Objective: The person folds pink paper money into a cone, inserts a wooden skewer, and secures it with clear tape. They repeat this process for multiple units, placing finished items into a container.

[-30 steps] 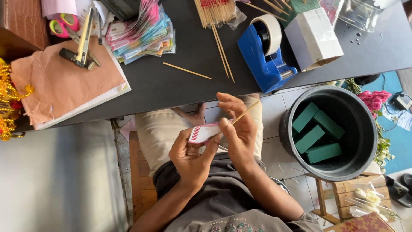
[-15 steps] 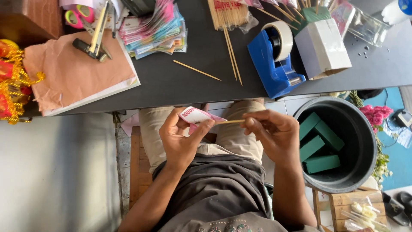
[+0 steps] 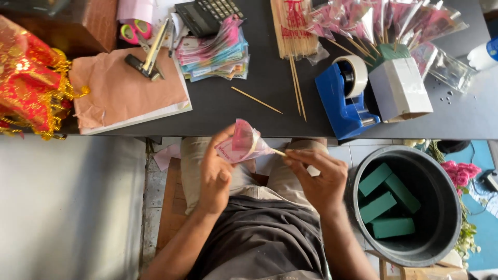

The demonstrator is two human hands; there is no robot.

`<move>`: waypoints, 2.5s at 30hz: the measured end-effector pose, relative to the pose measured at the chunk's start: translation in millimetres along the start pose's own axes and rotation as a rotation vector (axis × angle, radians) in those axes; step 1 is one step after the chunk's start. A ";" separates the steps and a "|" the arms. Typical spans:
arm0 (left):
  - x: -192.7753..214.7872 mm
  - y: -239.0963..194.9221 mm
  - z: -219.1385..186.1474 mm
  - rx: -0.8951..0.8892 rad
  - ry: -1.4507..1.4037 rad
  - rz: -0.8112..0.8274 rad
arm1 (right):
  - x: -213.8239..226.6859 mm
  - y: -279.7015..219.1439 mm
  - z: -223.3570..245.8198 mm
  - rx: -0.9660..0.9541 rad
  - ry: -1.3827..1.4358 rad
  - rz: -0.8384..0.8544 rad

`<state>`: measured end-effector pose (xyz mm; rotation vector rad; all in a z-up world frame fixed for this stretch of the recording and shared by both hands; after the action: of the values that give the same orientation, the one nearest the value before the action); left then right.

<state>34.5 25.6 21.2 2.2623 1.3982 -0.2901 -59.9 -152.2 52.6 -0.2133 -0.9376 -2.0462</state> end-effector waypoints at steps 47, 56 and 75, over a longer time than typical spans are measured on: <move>68.1 69.1 -32.0 0.294 0.194 0.005 | -25.5 141.3 -101.7 0.007 -0.940 0.119; 50.1 23.1 2.4 0.409 0.117 0.070 | -128.7 254.1 -76.9 0.579 -0.662 0.303; 38.1 18.9 -13.6 0.446 0.186 0.069 | -142.3 296.4 -64.4 0.578 -0.590 0.665</move>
<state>68.0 55.2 22.6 2.7543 1.4566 -0.4107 266.0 -211.5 102.4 -0.7247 -1.5233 -1.0521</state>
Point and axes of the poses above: each hand's wrist, its own y-axis towards the middle knuckle, its own x-axis out of the back of the hand, z = x × y, the point moved 1 cm from there along y, towards the middle knuckle, and after that the axes turned 5 degrees about -y, right-handed, at the moved point
